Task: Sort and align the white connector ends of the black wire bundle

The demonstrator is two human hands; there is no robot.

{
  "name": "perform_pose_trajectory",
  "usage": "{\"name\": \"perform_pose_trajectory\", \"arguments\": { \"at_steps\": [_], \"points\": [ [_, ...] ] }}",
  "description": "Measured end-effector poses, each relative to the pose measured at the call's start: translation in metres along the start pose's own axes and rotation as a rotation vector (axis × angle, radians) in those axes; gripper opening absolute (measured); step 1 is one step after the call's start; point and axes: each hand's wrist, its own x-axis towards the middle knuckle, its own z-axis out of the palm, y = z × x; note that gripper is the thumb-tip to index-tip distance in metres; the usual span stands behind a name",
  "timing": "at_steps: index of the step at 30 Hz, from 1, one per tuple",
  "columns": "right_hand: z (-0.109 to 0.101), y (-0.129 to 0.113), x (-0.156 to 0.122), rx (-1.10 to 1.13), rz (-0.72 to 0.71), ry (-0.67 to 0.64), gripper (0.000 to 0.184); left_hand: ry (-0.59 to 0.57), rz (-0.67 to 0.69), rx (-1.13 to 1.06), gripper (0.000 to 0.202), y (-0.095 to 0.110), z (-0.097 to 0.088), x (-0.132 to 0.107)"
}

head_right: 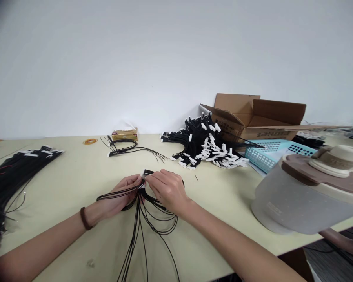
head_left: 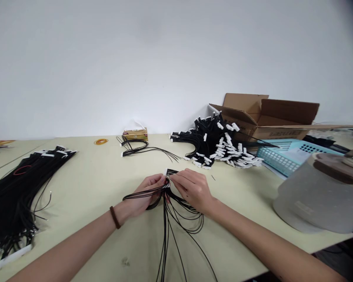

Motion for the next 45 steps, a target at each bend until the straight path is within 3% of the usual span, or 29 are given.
{"name": "perform_pose_trajectory", "arguments": {
  "at_steps": [14,19,23,45],
  "points": [
    [-0.0042,0.0027,0.0017,-0.020,-0.094,-0.017,0.015,-0.004,0.011,-0.037,0.028,0.0002,0.0014,-0.0010],
    [-0.0077,0.0034,0.0020,0.033,-0.078,0.026,0.013,0.038,0.036,-0.067,0.025,-0.0003,-0.0018,-0.0008],
    [-0.0083,0.0037,0.0017,0.025,-0.085,0.065,0.011,0.005,0.015,-0.065,0.028,0.0031,0.0001,-0.0025],
    [-0.0073,-0.0026,0.0047,-0.095,-0.109,0.034,0.019,-0.024,0.024,0.000,0.032,0.0030,0.0031,-0.0014]
  ]
}}
